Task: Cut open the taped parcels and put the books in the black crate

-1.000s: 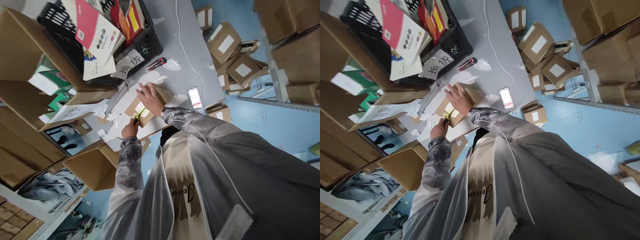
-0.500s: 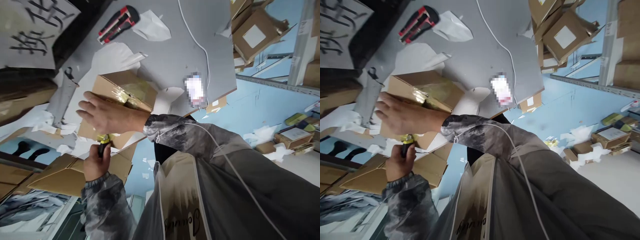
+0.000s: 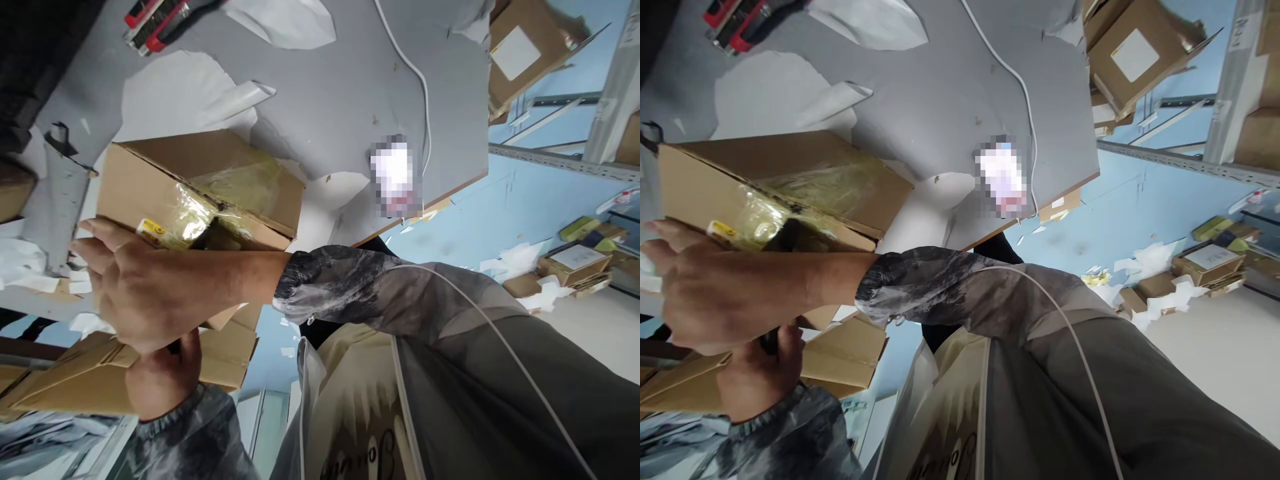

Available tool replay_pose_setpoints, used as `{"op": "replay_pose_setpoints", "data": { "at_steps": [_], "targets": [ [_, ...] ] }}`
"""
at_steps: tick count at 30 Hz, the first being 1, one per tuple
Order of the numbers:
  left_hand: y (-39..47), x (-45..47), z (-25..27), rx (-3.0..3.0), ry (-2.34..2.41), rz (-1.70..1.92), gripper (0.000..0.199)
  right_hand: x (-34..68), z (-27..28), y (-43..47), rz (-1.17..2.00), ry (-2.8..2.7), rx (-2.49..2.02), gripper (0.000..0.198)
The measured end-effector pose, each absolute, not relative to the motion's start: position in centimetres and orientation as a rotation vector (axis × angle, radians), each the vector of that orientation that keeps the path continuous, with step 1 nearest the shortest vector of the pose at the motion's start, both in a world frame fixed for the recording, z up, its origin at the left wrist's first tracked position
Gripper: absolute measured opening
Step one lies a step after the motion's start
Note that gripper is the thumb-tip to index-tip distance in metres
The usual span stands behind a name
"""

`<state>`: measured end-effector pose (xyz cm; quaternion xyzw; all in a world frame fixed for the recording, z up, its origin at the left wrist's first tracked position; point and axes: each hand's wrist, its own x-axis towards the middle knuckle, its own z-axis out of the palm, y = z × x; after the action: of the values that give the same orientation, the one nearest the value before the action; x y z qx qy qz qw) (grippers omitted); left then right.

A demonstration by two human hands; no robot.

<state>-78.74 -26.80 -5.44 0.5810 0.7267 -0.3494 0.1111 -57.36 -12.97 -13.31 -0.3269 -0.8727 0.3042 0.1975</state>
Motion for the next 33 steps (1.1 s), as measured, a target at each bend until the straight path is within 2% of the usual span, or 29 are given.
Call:
{"op": "replay_pose_setpoints", "data": {
  "at_steps": [4,6,9,11,15,18,21,26,30,33],
  "targets": [
    [-27.0,-78.0,-6.6,1.783,2.128,-1.032,0.056,-55.5,-13.9,-13.9,0.703,-2.479,-0.983,0.068],
    [-26.9,-76.4,-7.3,1.708,2.104,-1.065,0.049,-53.9,-14.7,-14.5,0.631,-2.471,-0.945,0.07],
    [-26.8,-73.4,-7.8,1.507,2.075,-1.024,0.039,-51.7,-16.6,-14.8,0.606,-2.409,-0.902,0.053],
    [-27.3,-72.0,-7.5,1.455,2.081,-0.957,0.039,-50.8,-18.1,-14.5,0.705,-2.397,-0.906,0.05],
    [-30.4,-71.5,-6.0,1.41,2.146,-0.694,0.035,-49.3,-20.1,-13.8,0.856,-2.358,-0.872,0.06],
    [-32.3,-72.8,-5.8,1.229,2.235,-0.305,0.033,-48.1,-20.5,-13.6,0.829,-2.457,-0.947,0.062],
    [-31.8,-74.0,-7.4,1.01,2.111,0.037,0.036,-46.9,-20.1,-13.5,0.772,-2.584,-1.034,0.065],
    [-29.9,-73.8,-10.9,0.809,1.846,0.344,0.037,-45.8,-17.8,-12.9,0.67,-2.763,-1.194,0.074],
    [-30.8,-73.0,-12.0,0.696,1.759,0.483,0.038,-45.3,-15.0,-12.4,0.644,-2.883,-1.281,0.081],
    [-31.7,-73.1,-12.6,0.671,1.728,0.482,0.036,-44.9,-13.1,-12.2,0.658,-2.979,-1.277,0.078]
  ]
}}
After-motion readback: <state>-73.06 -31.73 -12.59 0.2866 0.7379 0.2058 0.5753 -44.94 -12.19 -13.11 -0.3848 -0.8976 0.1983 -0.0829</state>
